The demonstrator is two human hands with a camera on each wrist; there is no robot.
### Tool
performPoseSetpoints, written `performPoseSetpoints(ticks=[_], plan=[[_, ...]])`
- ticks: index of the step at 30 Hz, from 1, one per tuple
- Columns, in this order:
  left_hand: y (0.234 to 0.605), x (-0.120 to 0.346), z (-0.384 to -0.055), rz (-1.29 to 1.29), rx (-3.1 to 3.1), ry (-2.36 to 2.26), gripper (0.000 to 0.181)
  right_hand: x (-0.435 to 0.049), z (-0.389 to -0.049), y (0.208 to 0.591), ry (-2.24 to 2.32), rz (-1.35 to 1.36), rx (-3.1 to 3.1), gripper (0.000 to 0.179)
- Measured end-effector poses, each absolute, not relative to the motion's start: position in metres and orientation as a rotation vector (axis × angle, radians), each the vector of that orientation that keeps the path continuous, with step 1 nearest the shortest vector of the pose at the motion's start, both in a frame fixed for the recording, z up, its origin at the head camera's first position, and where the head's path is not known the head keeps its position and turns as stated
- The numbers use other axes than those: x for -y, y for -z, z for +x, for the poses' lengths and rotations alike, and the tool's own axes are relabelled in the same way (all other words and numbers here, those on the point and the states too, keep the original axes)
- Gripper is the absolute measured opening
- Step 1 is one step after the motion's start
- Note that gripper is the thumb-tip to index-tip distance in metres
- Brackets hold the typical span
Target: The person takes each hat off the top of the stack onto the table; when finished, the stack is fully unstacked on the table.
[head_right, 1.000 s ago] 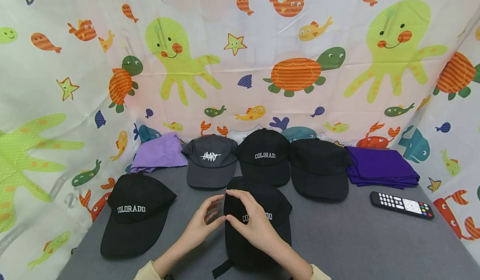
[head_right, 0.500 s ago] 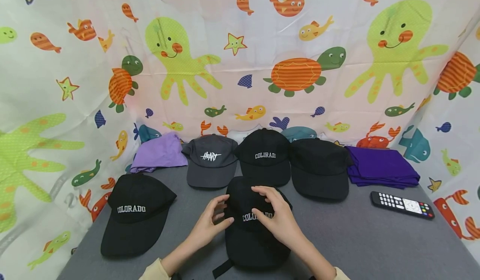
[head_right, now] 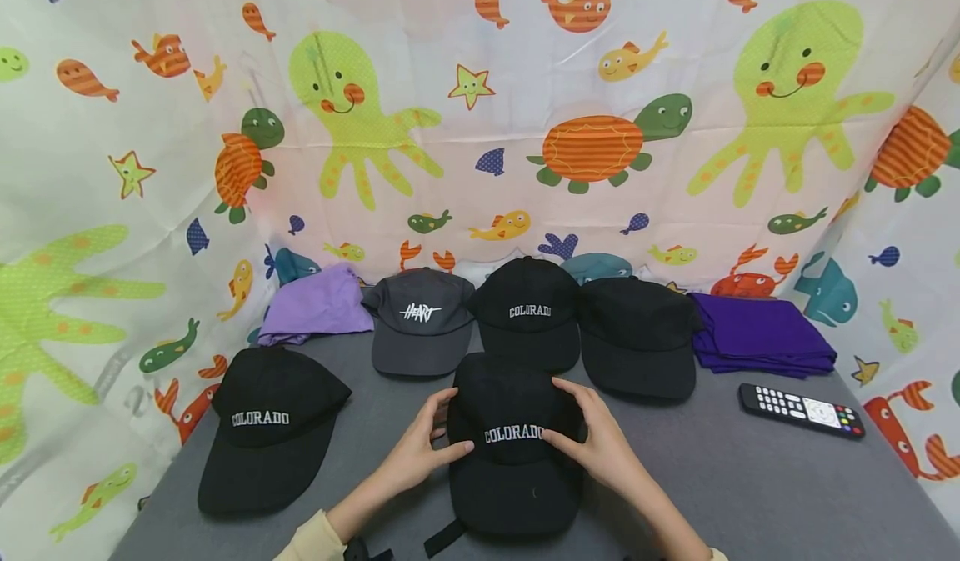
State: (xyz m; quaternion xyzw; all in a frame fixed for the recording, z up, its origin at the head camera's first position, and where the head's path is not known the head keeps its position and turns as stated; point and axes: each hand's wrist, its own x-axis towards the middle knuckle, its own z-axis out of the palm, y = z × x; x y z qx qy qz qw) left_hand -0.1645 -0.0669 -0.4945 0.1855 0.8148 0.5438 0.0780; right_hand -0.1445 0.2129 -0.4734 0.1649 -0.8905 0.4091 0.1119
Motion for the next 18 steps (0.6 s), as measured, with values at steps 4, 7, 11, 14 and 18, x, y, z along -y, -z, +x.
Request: performPoseSetpoints(ticks=[4,7,11,14,18], plan=[[0.496,0.067,-0.167,0.564,-2.448,-1.555,0.079,-0.222,-0.147,0.481,-1.302,0.449,2.674,0.068],[0.502,0.067,-0.169,0.564,-2.466,-1.523,0.082,-0.226,-0.149,0.489,-1.318,0.423,2.734,0.071],[0.502,0.066,-0.169,0.583,-2.490,-1.527,0.085,-0.228,-0.149,0.493,-1.341,0.380,2.769,0.074],[0.503,0.065,-0.168,0.597,-2.518,-1.528,0.086,-0.228,-0.149,0.495,-1.346,0.370,2.747,0.076],[0.504,0.063,-0.166,0.590,-2.553,-1.521,0.088,-0.227,-0.150,0.496,-1.339,0.360,2.717,0.079]])
